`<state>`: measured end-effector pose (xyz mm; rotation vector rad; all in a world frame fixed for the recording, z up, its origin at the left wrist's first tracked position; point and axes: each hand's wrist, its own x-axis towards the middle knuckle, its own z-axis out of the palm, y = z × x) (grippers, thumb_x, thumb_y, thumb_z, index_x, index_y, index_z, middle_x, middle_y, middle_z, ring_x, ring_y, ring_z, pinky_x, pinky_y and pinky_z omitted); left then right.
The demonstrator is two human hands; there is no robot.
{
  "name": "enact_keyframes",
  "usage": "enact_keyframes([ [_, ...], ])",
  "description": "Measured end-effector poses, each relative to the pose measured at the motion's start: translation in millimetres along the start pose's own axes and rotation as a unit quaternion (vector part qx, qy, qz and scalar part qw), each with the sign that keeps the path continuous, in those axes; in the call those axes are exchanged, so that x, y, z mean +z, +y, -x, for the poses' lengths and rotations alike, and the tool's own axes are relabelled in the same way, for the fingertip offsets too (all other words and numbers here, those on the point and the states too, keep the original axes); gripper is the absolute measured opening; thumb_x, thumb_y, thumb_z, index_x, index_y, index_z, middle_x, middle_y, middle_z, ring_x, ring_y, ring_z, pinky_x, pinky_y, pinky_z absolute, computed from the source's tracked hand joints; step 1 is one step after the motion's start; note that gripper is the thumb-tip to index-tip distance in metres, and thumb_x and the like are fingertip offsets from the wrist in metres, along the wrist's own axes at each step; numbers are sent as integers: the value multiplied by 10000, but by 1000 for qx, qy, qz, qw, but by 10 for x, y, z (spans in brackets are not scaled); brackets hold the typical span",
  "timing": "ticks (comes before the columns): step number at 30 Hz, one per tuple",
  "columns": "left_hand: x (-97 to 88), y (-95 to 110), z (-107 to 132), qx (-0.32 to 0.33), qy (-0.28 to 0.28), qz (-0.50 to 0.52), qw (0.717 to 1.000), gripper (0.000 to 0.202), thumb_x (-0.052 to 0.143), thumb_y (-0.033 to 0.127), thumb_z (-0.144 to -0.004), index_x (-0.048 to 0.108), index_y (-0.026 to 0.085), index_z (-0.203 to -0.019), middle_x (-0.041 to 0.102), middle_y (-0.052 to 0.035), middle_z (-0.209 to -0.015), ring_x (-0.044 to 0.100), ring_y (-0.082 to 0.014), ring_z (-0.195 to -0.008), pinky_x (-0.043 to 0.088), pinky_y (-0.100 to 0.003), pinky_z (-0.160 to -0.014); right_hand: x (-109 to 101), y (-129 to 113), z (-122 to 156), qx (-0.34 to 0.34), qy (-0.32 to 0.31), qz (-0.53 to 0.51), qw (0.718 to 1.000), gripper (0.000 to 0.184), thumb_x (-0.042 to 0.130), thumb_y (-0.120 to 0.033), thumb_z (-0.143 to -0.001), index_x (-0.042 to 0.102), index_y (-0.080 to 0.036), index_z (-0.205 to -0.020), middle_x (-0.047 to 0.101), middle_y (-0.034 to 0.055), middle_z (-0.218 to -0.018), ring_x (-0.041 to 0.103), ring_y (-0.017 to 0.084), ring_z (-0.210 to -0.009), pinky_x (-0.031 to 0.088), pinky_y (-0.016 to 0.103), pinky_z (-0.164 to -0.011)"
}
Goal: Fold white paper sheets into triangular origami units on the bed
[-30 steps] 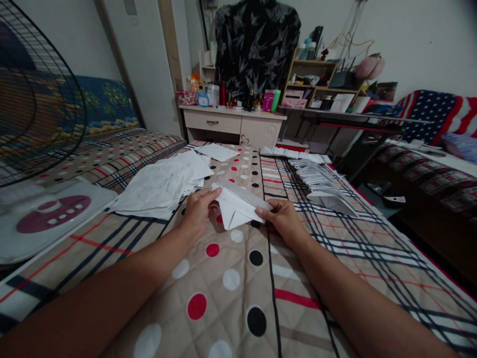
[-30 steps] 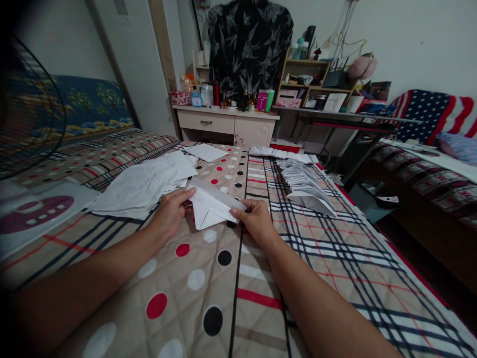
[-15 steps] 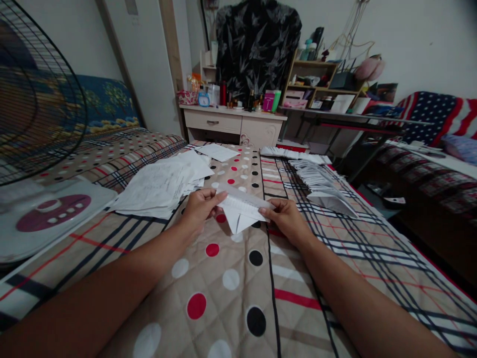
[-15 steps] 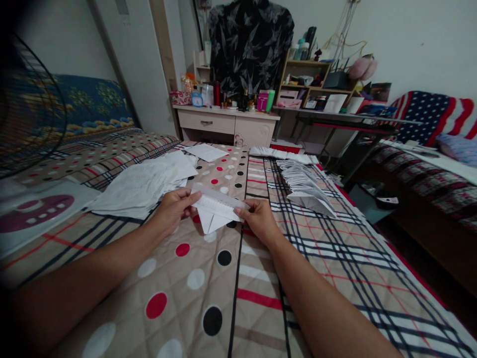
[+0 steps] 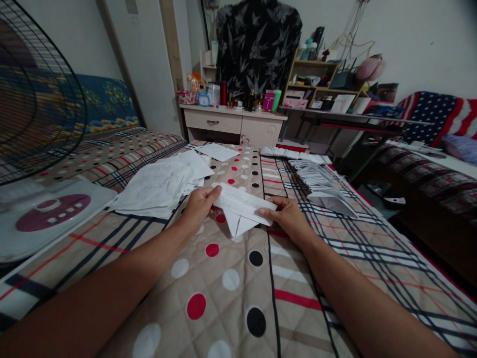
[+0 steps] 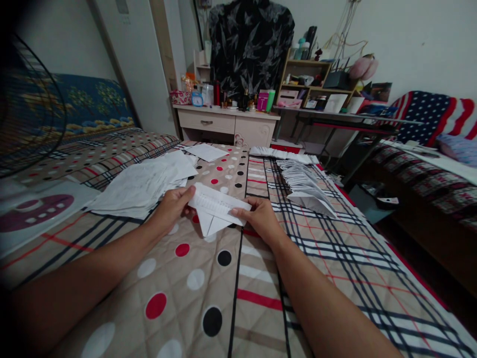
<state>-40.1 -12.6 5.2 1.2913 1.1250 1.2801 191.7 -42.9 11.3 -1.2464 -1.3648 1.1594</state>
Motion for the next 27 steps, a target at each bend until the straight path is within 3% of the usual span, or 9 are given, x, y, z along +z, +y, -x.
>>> enact_keyframes([
  [4,-46,58,-46,54,-17,-2,998,300,855,365,-545,697,142,-668,677,-29,-618,581,-121,-492,442,-208,-449,-42,0,-20,-20,-32,71,997,341,843,-353,-545,715,-130,-768,665,13,-687,541,126,-576,411,234,-525],
  [9,-132,204,-63,108,-59,-47,991,215,851,213,-522,728,156,-689,699,-38,-674,618,-144,-581,497,-248,-575,-25,-93,-13,-151,37,191,969,157,771,-298,-675,702,-168,-730,631,4,-655,546,143,-596,404,250,-547],
  [12,-167,310,-29,170,-84,-151,970,154,828,216,-575,751,172,-702,709,-52,-700,617,-158,-610,479,-260,-599,-7,-215,19,-295,78,263,916,86,707,-265,-774,692,-183,-752,644,30,-720,581,163,-676,431,265,-605],
  [15,-167,423,44,279,-32,-216,935,70,794,246,-644,757,212,-693,711,-51,-736,613,-173,-672,470,-276,-657,-19,-327,59,-418,101,326,842,96,614,-228,-868,693,-199,-823,664,55,-810,604,164,-735,452,274,-652],
  [18,-171,446,93,341,0,-234,910,34,732,245,-718,744,236,-688,718,-56,-780,632,-196,-772,477,-305,-768,-64,-353,79,-486,95,419,761,136,565,-195,-905,698,-215,-886,682,63,-858,602,167,-782,449,285,-706],
  [20,-196,375,78,376,-24,-277,884,81,679,206,-756,731,233,-701,722,-62,-801,634,-203,-810,468,-322,-813,-94,-305,73,-500,76,475,720,156,542,-168,-914,693,-210,-916,685,66,-878,587,172,-806,430,290,-722],
  [22,-231,255,31,412,-76,-339,843,159,595,133,-788,720,224,-750,722,-65,-827,628,-204,-842,453,-335,-829,-112,-219,52,-492,45,517,699,172,516,-153,-921,682,-196,-918,678,70,-893,569,178,-819,408,294,-717],
  [27,-252,44,-80,439,-161,-502,728,253,490,33,-797,686,192,-808,695,-70,-860,595,-210,-879,418,-341,-775,-105,-48,4,-425,-75,561,707,170,513,-98,-891,658,-173,-842,636,65,-851,543,172,-815,374,269,-696],
])
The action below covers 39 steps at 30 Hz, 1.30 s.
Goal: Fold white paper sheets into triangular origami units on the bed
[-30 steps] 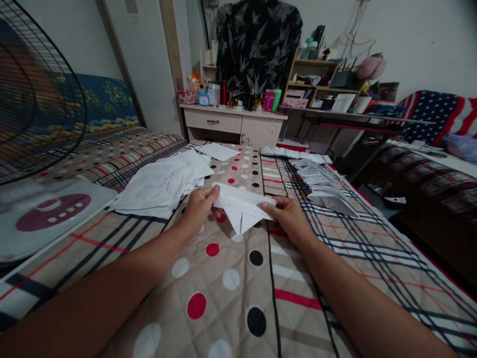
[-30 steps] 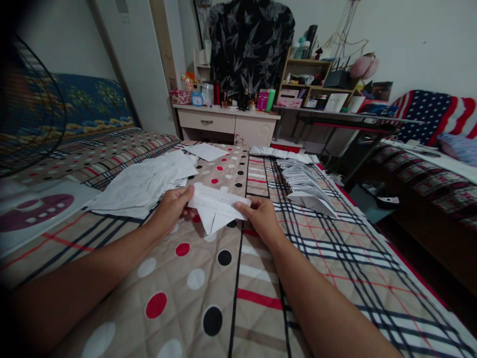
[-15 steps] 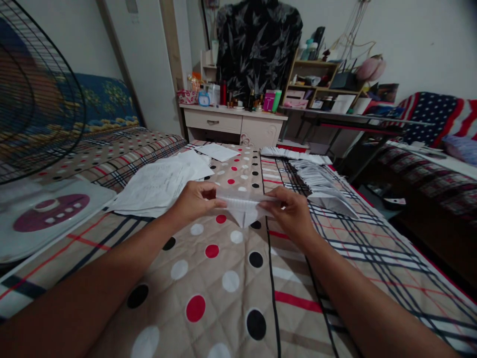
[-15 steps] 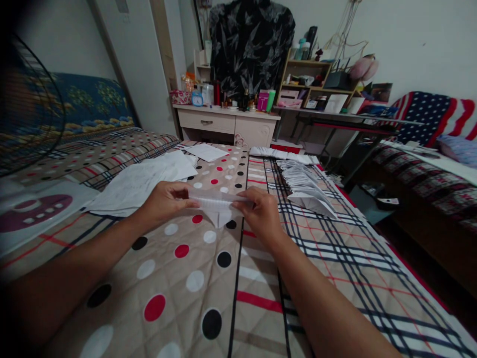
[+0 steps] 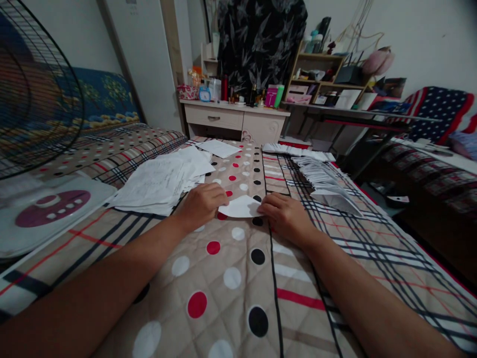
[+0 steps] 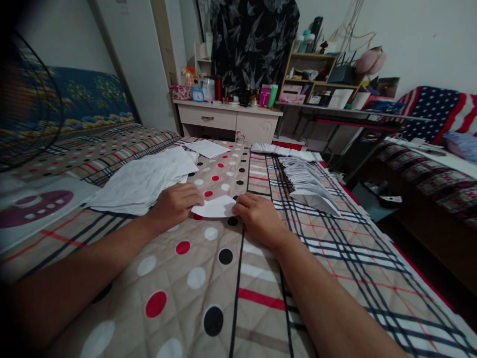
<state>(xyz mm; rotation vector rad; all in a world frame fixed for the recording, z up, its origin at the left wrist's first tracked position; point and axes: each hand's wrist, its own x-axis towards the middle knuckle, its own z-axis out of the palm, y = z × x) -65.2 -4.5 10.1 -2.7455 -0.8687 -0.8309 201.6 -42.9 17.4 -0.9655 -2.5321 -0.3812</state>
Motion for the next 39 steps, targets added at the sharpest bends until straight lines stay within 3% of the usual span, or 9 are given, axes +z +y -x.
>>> enact_keyframes([
  [6,-40,151,-53,53,-73,-58,994,213,494,32,-814,665,155,-782,700,-90,-951,579,-256,-998,412,-423,-868,3,-22,6,21,-49,-58,997,181,548,-49,-816,669,-184,-800,633,49,-863,559,165,-837,370,253,-695],
  [13,50,359,-45,32,-110,113,987,387,492,28,-794,662,183,-1105,672,-90,-1180,598,-215,-1094,449,-380,-976,8,-16,29,35,-58,-118,991,269,544,-12,-708,721,-178,-825,640,62,-874,583,180,-836,419,263,-712],
  [16,114,345,-53,-14,-82,183,980,236,543,153,-860,726,205,-1001,699,-91,-1080,624,-215,-1016,478,-370,-916,39,25,43,81,-48,-210,973,212,584,-68,-749,742,-180,-837,636,56,-870,591,171,-823,441,268,-723],
  [18,144,312,-59,-52,-61,226,971,184,583,204,-857,755,221,-920,702,-83,-998,632,-207,-937,486,-353,-855,59,62,45,126,-47,-304,943,139,605,-153,-805,743,-173,-799,631,52,-843,589,159,-785,453,269,-716],
  [22,188,242,-77,-131,-41,285,949,135,638,213,-809,770,231,-827,679,-58,-883,624,-183,-813,476,-308,-741,65,125,21,187,-61,-424,884,241,591,-306,-857,728,-155,-729,645,56,-834,587,159,-780,456,279,-733],
  [26,227,185,-112,-194,-30,308,931,122,652,262,-793,764,228,-759,688,-36,-789,632,-172,-732,465,-279,-691,72,158,0,253,-68,-434,862,268,617,-376,-811,715,-140,-729,611,23,-731,524,133,-652,407,260,-620],
  [30,262,130,-157,-207,-19,296,932,121,659,280,-778,762,230,-739,723,-31,-759,650,-191,-715,449,-278,-675,128,185,10,328,-71,-428,839,323,628,-434,-771,652,-143,-633,471,-29,-541,364,90,-505,269,236,-478],
  [35,293,92,-219,-238,-18,294,926,95,685,281,-737,755,217,-724,729,-27,-728,641,-190,-681,430,-272,-660,153,209,10,356,-66,-410,837,334,645,-455,-747,655,-143,-626,474,-22,-526,338,82,-482,233,238,-458],
  [39,271,84,-268,-256,-56,293,920,103,673,274,-729,734,193,-710,714,-23,-715,620,-174,-672,427,-270,-668,113,203,-8,357,-72,-414,834,348,650,-463,-732,624,-140,-604,449,-34,-512,315,69,-473,213,233,-453],
])
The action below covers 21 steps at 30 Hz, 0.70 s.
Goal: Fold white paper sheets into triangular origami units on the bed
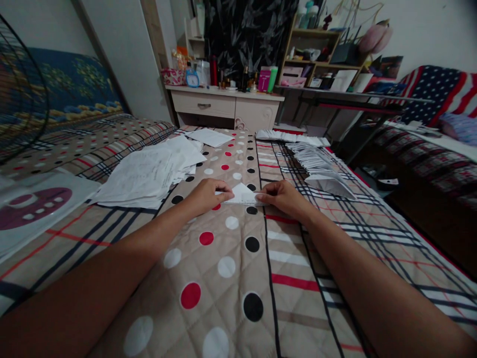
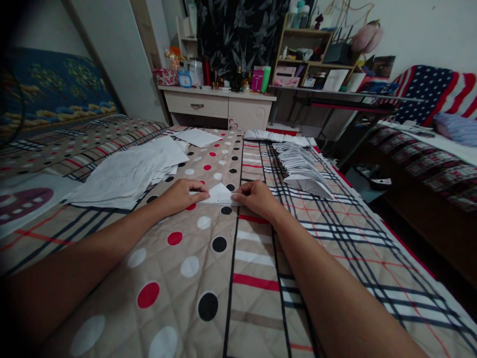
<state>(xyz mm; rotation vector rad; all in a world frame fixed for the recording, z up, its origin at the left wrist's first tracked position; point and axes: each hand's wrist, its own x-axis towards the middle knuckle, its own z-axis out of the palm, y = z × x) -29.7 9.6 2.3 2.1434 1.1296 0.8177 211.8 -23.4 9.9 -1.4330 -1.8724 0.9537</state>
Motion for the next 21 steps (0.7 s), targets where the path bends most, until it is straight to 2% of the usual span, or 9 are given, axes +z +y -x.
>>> enact_keyframes([
  [3,-34,9,-17,-12,-38,-26,999,152,657,310,-743,725,175,-752,706,-20,-742,609,-163,-689,427,-266,-676,-16,-28,10,20,-28,-6,999,381,624,-492,-750,591,-143,-600,390,-56,-476,264,54,-442,172,234,-446],
  [7,-62,-12,-26,-20,-72,-35,997,219,668,369,-739,717,163,-795,701,-15,-759,604,-159,-689,420,-261,-653,-44,-42,18,56,-39,14,998,393,624,-515,-740,577,-149,-605,410,-54,-461,286,54,-415,169,237,-439],
  [15,-22,-12,-24,-25,-30,-55,998,190,685,347,-738,722,165,-778,713,-18,-788,622,-167,-735,414,-271,-686,-95,-31,-1,104,-34,99,989,345,620,-490,-725,642,-154,-645,475,-31,-476,362,78,-420,211,249,-431],
  [21,-47,-64,-31,-31,-33,-45,998,144,692,296,-735,733,164,-779,716,-27,-780,622,-159,-717,418,-267,-664,-103,-98,4,114,-31,138,983,306,655,-447,-708,636,-157,-612,521,-21,-493,415,88,-448,256,243,-444],
])
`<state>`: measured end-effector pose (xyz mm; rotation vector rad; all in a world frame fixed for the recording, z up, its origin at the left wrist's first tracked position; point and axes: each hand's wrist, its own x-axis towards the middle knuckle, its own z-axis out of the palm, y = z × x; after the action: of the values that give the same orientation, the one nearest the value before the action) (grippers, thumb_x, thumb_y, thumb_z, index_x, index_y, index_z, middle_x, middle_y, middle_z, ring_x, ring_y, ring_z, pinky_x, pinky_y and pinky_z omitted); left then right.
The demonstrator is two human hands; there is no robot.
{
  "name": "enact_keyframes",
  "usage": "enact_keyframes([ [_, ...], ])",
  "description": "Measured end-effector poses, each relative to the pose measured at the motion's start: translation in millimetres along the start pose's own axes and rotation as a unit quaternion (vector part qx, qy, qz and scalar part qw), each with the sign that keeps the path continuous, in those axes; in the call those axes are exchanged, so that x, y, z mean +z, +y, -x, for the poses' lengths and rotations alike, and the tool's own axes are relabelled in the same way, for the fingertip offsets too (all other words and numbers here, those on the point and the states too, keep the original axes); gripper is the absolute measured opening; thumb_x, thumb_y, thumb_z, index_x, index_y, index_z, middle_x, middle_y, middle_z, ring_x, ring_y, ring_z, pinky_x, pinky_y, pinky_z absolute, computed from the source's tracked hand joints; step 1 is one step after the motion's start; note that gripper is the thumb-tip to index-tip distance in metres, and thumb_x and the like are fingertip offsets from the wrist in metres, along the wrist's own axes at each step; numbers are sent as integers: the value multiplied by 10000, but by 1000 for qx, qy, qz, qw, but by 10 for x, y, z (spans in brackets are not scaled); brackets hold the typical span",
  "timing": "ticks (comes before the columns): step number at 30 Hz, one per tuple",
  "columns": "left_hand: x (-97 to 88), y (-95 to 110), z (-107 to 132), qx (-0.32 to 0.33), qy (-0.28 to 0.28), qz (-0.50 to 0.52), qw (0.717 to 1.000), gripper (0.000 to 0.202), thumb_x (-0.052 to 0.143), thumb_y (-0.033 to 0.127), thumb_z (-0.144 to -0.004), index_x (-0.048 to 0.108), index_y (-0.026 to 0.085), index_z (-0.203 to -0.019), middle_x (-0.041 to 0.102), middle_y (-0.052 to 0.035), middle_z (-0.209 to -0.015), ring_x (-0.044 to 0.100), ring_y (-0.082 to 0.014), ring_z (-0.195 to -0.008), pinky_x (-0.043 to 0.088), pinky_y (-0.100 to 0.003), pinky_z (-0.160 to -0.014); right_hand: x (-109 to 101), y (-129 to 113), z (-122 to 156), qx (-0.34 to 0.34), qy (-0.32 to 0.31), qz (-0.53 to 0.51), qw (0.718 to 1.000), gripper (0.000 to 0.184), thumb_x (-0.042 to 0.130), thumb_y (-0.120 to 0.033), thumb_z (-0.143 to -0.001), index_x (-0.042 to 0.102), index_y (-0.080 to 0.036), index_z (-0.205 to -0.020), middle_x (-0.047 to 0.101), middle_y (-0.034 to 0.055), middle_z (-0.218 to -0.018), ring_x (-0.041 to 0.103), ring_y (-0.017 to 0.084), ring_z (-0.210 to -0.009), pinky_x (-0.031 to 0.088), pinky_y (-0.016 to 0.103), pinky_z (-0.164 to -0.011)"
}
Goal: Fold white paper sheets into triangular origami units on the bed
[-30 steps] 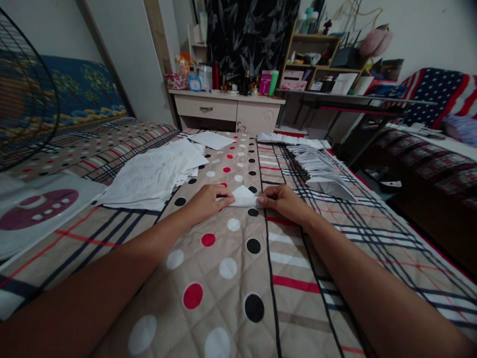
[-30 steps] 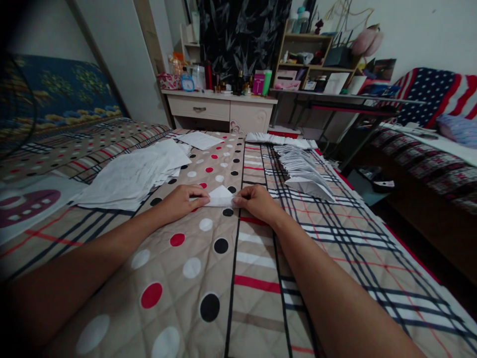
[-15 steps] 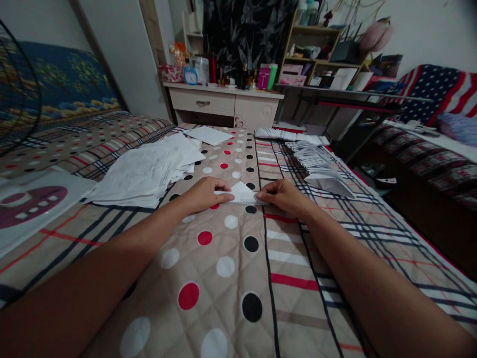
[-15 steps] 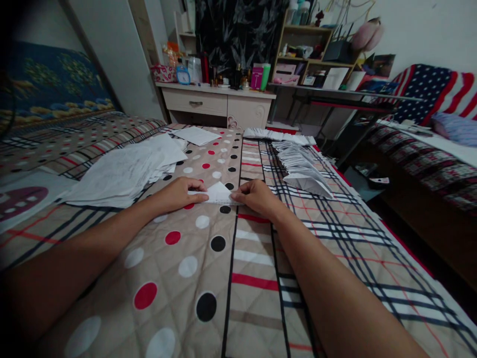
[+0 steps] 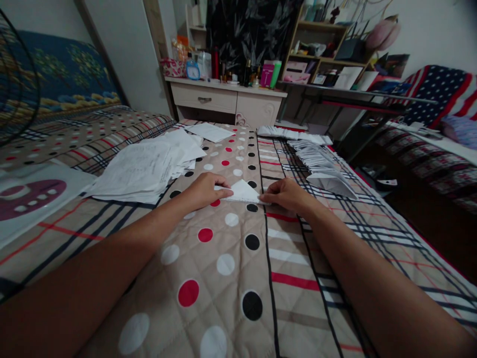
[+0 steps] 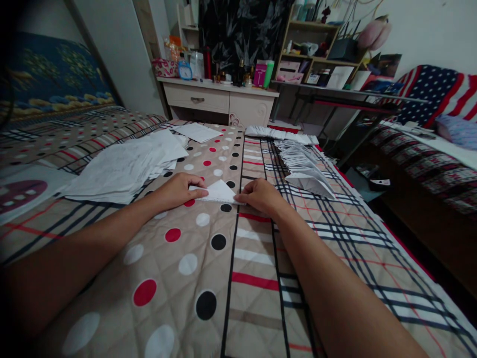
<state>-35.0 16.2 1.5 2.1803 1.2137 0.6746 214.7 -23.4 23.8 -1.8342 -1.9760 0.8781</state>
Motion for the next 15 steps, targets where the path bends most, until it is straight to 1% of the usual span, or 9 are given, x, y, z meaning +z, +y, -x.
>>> enact_keyframes([
  [5,1,-119,-24,12,12,12,1000,158,711,306,-715,732,152,-740,673,-15,-675,530,-113,-569,350,-243,-531,4,-9,3,11,4,2,1000,288,669,-425,-705,619,-163,-598,490,-35,-465,393,80,-425,265,240,-441],
  [8,-14,-135,-27,9,7,30,999,166,700,307,-712,724,143,-725,653,-9,-645,509,-104,-552,338,-233,-515,10,1,-4,12,5,0,1000,285,668,-422,-711,615,-166,-596,500,-34,-468,402,83,-428,268,240,-444],
  [13,-104,-104,-8,-38,-27,51,998,214,692,342,-706,708,128,-710,626,-5,-608,490,-102,-533,331,-228,-504,3,-20,8,6,10,14,1000,299,668,-410,-720,597,-165,-564,494,-35,-465,382,79,-434,269,242,-451],
  [15,-144,-94,1,-45,-35,51,997,234,695,361,-702,707,128,-712,626,-5,-615,487,-103,-540,331,-229,-509,-2,-41,20,4,12,17,1000,299,666,-406,-725,598,-165,-562,501,-33,-470,385,81,-438,271,243,-455],
])
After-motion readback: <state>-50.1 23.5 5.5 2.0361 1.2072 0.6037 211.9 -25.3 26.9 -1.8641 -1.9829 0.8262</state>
